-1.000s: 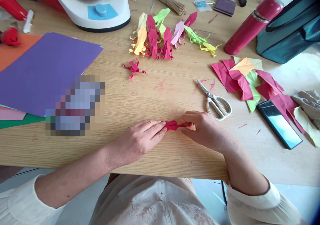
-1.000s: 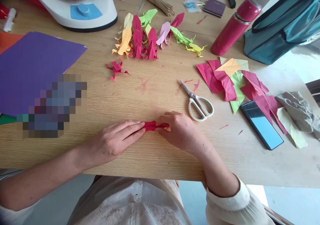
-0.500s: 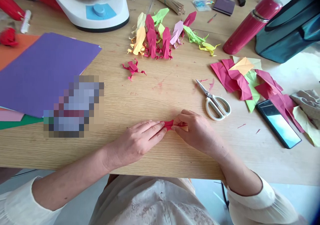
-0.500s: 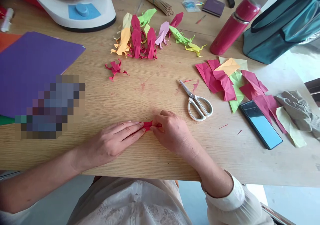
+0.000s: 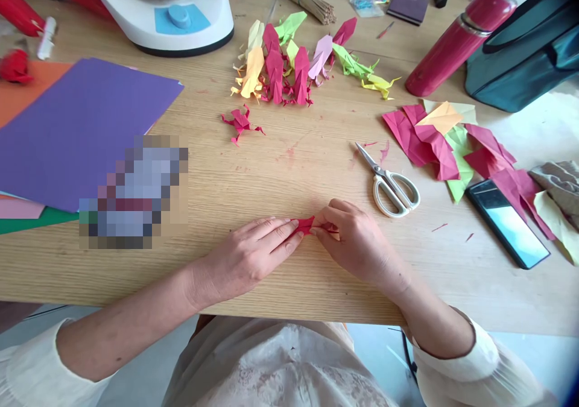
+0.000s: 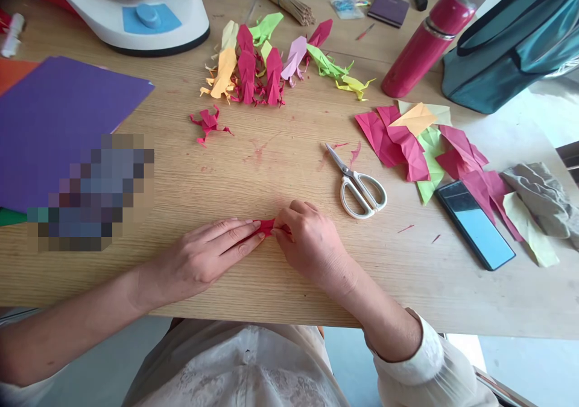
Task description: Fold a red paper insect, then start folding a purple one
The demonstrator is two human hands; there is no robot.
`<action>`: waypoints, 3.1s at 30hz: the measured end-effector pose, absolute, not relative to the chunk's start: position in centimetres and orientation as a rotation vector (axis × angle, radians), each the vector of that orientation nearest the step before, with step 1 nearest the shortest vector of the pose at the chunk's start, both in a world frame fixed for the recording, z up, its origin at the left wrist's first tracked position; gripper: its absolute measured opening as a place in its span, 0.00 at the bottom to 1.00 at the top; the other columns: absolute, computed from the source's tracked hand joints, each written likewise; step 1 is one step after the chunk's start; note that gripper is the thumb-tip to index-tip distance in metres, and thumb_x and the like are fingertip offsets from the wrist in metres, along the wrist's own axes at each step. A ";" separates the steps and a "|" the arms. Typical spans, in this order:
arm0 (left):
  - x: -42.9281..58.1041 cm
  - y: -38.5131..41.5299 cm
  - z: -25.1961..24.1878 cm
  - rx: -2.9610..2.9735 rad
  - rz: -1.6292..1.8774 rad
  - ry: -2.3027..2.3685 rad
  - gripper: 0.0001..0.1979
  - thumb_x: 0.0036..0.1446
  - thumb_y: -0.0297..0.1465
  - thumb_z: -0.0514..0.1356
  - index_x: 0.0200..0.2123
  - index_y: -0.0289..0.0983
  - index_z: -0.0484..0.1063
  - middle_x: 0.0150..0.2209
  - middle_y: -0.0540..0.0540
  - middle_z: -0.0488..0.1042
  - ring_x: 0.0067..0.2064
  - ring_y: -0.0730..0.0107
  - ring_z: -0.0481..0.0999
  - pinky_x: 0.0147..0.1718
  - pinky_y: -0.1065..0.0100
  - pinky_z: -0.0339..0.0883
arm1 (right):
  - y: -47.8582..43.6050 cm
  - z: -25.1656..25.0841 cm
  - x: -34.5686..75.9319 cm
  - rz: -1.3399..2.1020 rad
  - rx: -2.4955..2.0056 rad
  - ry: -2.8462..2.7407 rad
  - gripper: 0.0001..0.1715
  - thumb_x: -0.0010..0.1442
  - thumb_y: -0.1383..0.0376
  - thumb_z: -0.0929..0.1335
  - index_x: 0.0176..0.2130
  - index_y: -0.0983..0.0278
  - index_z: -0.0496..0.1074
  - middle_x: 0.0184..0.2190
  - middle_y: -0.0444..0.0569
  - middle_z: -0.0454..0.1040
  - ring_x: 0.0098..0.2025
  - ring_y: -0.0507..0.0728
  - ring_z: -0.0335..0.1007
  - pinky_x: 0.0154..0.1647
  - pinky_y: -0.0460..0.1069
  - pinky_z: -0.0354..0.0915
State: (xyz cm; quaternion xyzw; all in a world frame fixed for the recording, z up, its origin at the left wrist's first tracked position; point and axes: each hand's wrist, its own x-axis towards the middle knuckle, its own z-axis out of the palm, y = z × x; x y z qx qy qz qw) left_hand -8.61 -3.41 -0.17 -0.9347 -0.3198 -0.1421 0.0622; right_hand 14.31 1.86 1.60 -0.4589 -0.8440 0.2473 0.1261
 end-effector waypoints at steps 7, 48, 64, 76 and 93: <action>-8.3 -3.5 -0.4 -2.799 -0.485 -0.976 0.19 0.66 0.19 0.53 0.58 0.29 0.70 0.56 0.37 0.77 0.56 0.60 0.76 0.58 0.58 0.71 | 1.1 1.4 14.5 0.413 -1.250 -2.605 0.10 0.67 0.69 0.64 0.33 0.64 0.72 0.33 0.49 0.71 0.34 0.56 0.66 0.32 0.49 0.58; -7.6 -3.8 0.5 -2.737 -0.445 -1.004 0.17 0.67 0.19 0.51 0.55 0.28 0.72 0.50 0.41 0.80 0.53 0.61 0.79 0.54 0.60 0.75 | 0.5 0.9 16.4 -0.088 -0.502 -2.754 0.17 0.67 0.77 0.63 0.29 0.66 0.72 0.31 0.50 0.69 0.31 0.55 0.57 0.31 0.51 0.61; -7.2 -4.1 -0.1 -2.723 -0.409 -1.099 0.18 0.69 0.21 0.51 0.57 0.28 0.72 0.50 0.41 0.80 0.53 0.60 0.78 0.54 0.60 0.74 | 1.0 0.3 17.3 0.265 -0.568 -2.659 0.11 0.68 0.73 0.64 0.41 0.69 0.77 0.34 0.54 0.74 0.34 0.57 0.67 0.35 0.53 0.66; -6.9 -4.2 -0.4 -2.718 -0.460 -1.158 0.17 0.68 0.21 0.53 0.57 0.29 0.73 0.49 0.42 0.80 0.53 0.60 0.77 0.54 0.59 0.73 | 1.2 0.1 17.2 0.298 -0.645 -2.671 0.13 0.68 0.72 0.65 0.49 0.69 0.76 0.33 0.52 0.72 0.34 0.57 0.63 0.35 0.53 0.63; -6.6 -4.6 -0.1 -2.748 -0.364 -1.211 0.20 0.67 0.20 0.50 0.59 0.27 0.69 0.54 0.37 0.76 0.55 0.58 0.75 0.57 0.57 0.71 | 0.0 0.3 18.0 -0.068 -0.538 -2.770 0.11 0.68 0.72 0.65 0.35 0.66 0.75 0.31 0.49 0.71 0.31 0.55 0.60 0.30 0.52 0.56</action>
